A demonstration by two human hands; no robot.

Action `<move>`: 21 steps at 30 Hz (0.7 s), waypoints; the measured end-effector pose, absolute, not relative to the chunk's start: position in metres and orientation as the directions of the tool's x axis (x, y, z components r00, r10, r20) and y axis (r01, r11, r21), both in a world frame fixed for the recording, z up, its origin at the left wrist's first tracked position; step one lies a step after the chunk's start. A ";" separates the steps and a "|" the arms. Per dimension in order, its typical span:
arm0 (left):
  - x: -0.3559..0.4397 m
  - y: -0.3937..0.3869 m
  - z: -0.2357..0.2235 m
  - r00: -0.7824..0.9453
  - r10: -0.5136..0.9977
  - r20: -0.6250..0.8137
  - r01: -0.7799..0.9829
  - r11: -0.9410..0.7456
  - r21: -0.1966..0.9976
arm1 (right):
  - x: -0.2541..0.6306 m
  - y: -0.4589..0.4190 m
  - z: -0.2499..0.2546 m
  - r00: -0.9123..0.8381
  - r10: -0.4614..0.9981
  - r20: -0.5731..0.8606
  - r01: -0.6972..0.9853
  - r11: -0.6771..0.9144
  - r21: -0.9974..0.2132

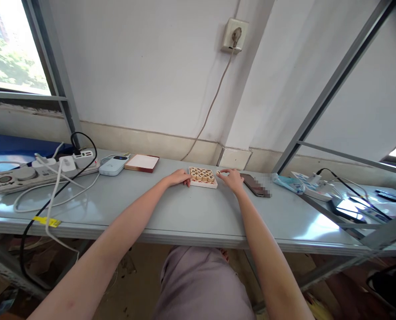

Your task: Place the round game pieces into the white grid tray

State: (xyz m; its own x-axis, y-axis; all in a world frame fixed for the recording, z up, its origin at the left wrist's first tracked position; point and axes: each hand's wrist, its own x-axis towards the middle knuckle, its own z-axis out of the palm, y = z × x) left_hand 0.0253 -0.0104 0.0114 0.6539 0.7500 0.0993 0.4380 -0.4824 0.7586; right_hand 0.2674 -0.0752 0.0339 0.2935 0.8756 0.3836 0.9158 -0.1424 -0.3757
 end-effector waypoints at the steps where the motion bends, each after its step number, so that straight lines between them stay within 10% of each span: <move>1: 0.025 -0.012 0.013 0.652 0.751 0.104 0.445 -0.490 0.749 | 0.263 -0.075 0.035 0.232 0.892 0.389 0.902 -0.047 -0.430; 6: 0.023 -0.020 0.019 0.652 0.749 0.115 0.454 -0.508 0.732 | 0.231 -0.076 0.032 -0.110 0.915 0.387 0.850 0.289 -0.441; 21: 0.023 -0.019 0.016 0.664 0.737 0.130 0.393 -0.491 0.777 | 0.213 -0.084 0.032 -0.197 0.908 0.370 0.811 0.363 -0.460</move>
State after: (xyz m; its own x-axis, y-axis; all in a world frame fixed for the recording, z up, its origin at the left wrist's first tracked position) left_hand 0.0231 -0.0192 0.0165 0.6638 0.7366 0.1297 0.3934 -0.4914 0.7770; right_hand 0.2133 -0.0840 0.0316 -0.1965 0.9080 0.3700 0.8107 0.3627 -0.4595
